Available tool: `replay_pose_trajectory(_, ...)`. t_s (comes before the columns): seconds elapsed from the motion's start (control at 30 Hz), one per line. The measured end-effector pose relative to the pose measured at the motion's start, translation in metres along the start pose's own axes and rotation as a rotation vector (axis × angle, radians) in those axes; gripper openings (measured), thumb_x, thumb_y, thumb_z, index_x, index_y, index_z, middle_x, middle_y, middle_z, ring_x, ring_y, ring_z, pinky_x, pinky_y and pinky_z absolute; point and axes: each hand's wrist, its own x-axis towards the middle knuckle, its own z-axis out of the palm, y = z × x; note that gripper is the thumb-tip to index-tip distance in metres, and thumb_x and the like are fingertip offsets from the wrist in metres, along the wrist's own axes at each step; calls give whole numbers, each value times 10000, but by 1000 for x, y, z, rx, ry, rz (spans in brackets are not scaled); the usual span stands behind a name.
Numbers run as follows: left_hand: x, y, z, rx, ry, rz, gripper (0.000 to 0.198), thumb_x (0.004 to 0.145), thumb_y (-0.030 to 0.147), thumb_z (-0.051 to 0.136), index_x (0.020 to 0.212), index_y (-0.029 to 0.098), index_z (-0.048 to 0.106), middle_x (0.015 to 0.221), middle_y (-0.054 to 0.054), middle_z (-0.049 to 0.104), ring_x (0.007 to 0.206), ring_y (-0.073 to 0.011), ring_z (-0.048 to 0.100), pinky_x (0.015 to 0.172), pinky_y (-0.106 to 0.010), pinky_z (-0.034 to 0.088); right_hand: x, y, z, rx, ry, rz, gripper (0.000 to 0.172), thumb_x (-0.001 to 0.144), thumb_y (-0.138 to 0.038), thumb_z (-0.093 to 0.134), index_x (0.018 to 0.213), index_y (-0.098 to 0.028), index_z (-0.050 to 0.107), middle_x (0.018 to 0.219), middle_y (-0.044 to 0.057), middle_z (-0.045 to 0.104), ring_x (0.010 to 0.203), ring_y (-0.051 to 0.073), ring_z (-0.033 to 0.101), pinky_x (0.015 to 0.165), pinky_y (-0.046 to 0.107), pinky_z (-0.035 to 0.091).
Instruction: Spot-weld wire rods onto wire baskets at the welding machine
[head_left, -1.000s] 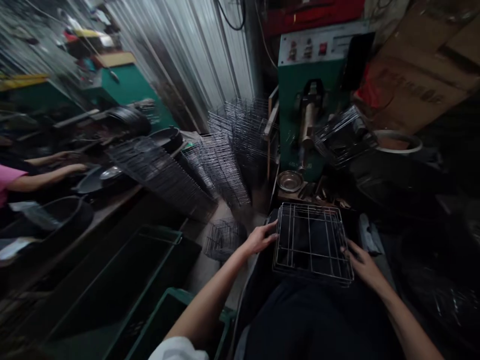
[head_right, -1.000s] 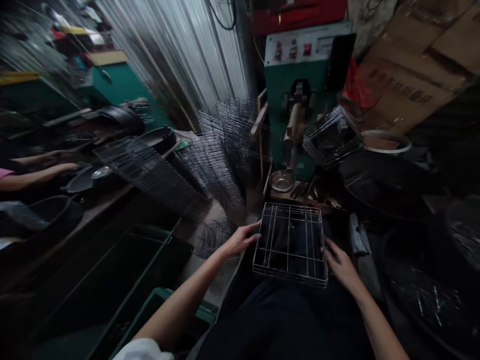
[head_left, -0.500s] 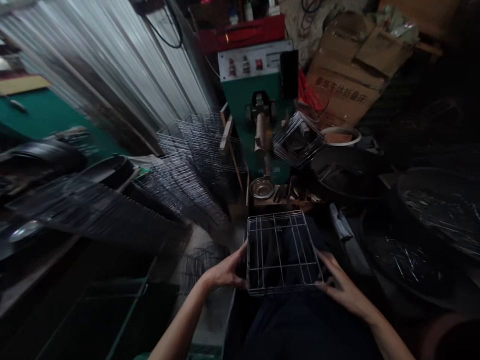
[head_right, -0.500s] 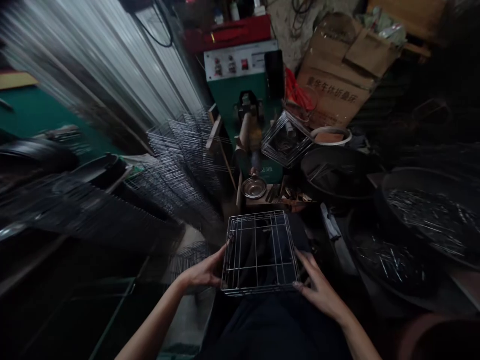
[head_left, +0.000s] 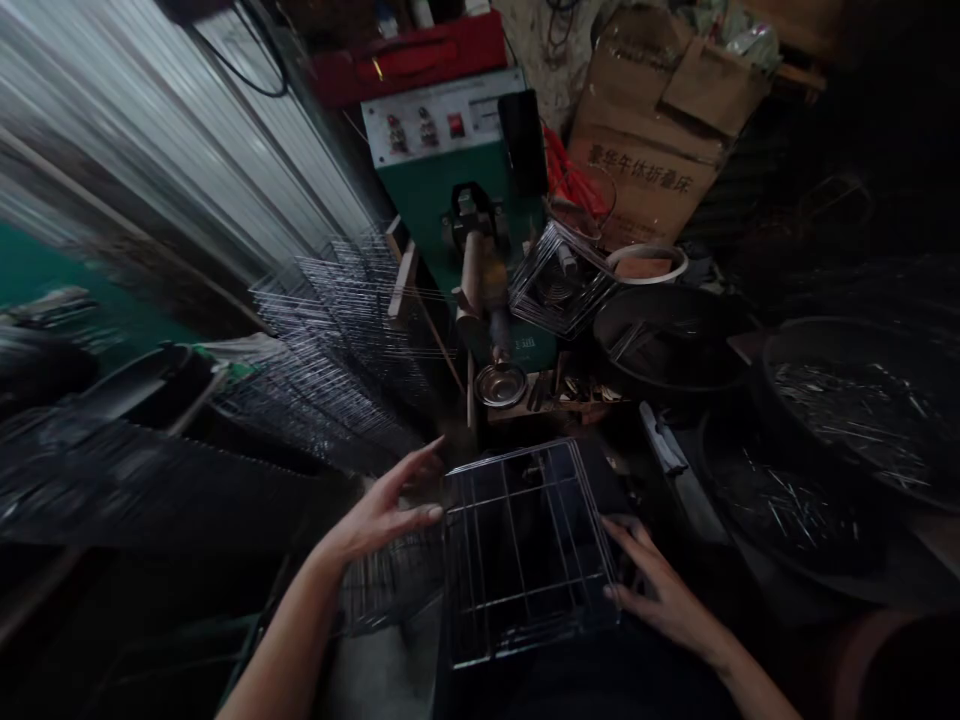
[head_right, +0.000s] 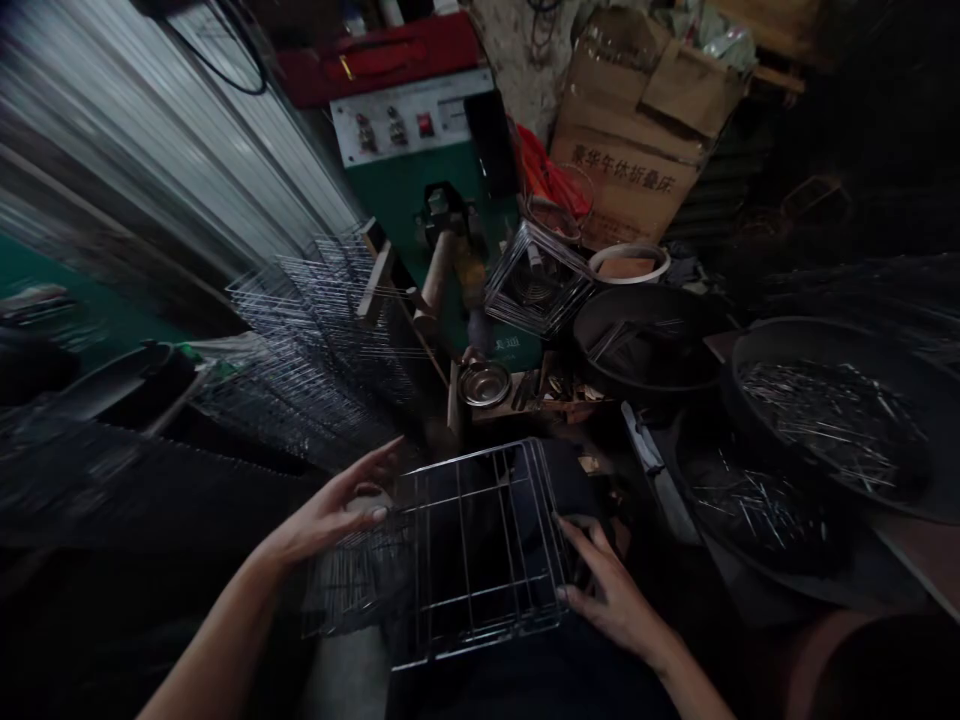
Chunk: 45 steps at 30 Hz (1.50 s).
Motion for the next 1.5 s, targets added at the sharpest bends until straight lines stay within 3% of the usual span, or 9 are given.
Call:
replay_pose_trajectory(0.23, 61, 79, 8, 259, -426, 190, 1058, 720, 514, 804, 1564, 266, 216, 1595, -113, 363, 1440, -317, 393, 1185, -519, 327, -14, -12, 13, -85, -67, 87, 694, 992, -511, 511, 1591, -351, 200, 1635, 9, 231, 1499, 320, 163, 1198, 558, 212)
replay_pose_trajectory(0.4, 56, 93, 11, 385, -460, 187, 1016, 747, 545, 762, 1564, 274, 222, 1600, -100, 356, 1439, -321, 396, 1178, -495, 352, -21, -10, 19, -115, -57, 35, 694, 986, -351, 526, 1592, -364, 187, 1616, 0, 286, 1474, 296, 258, 1179, 533, 290)
replay_pose_trajectory(0.6, 13, 121, 7, 627, -197, 205, 1003, 725, 572, 741, 1555, 344, 227, 1560, -62, 419, 1372, -369, 463, 1095, -514, 459, -12, -29, 8, -163, 0, -160, 695, 960, -207, 488, 1590, -320, 216, 1540, 59, 391, 1331, 211, 488, 1088, 346, 435)
replay_pose_trajectory(0.7, -8, 144, -1, 712, 54, 258, 956, 716, 604, 695, 1536, 392, 252, 1506, -12, 466, 1311, -357, 503, 1072, -534, 477, -10, -18, -44, -322, 221, -142, 547, 994, -299, 474, 1531, -304, 369, 1419, 72, 512, 1254, 224, 551, 1057, 349, 459)
replay_pose_trajectory(0.8, -16, 155, -10, 811, 363, 299, 927, 677, 673, 653, 1503, 434, 310, 1426, 22, 496, 1208, -357, 538, 1060, -592, 468, -17, 35, -128, -530, 571, 51, 418, 1004, -403, 447, 1375, -239, 549, 1305, 111, 603, 1217, 289, 568, 1061, 427, 444)
replay_pose_trajectory(0.9, -13, 146, -12, 845, 518, 292, 892, 689, 683, 628, 1493, 426, 339, 1399, 1, 494, 1197, -383, 520, 1057, -631, 440, -30, 105, -198, -767, 584, 580, 470, 966, -389, 433, 1338, -130, 559, 1336, 191, 585, 1254, 343, 539, 1057, 466, 432)
replay_pose_trajectory(0.97, -7, 130, -6, 815, 540, 287, 876, 717, 650, 639, 1497, 390, 338, 1397, -29, 491, 1215, -385, 505, 1066, -627, 422, -39, 142, -218, -776, 528, 695, 514, 882, -369, 537, 1313, -92, 579, 1322, 230, 591, 1248, 396, 538, 1029, 513, 443)
replay_pose_trajectory(1.27, 27, 69, 72, 591, 268, 280, 955, 669, 445, 771, 1500, 276, 332, 1425, -119, 484, 1291, -363, 456, 1058, -523, 419, -44, 199, -197, -768, 398, 846, 486, 762, -254, 609, 1243, -210, 658, 1309, 162, 617, 1209, 337, 590, 986, 415, 485)
replay_pose_trajectory(1.5, 38, 53, 107, 568, 214, 266, 961, 660, 419, 771, 1510, 322, 333, 1441, -109, 484, 1300, -377, 457, 1060, -547, 411, -43, 213, -191, -811, 575, 1116, 586, 893, -390, 508, 1388, -78, 499, 1452, 340, 371, 1234, 498, 507, 855, 593, 492)
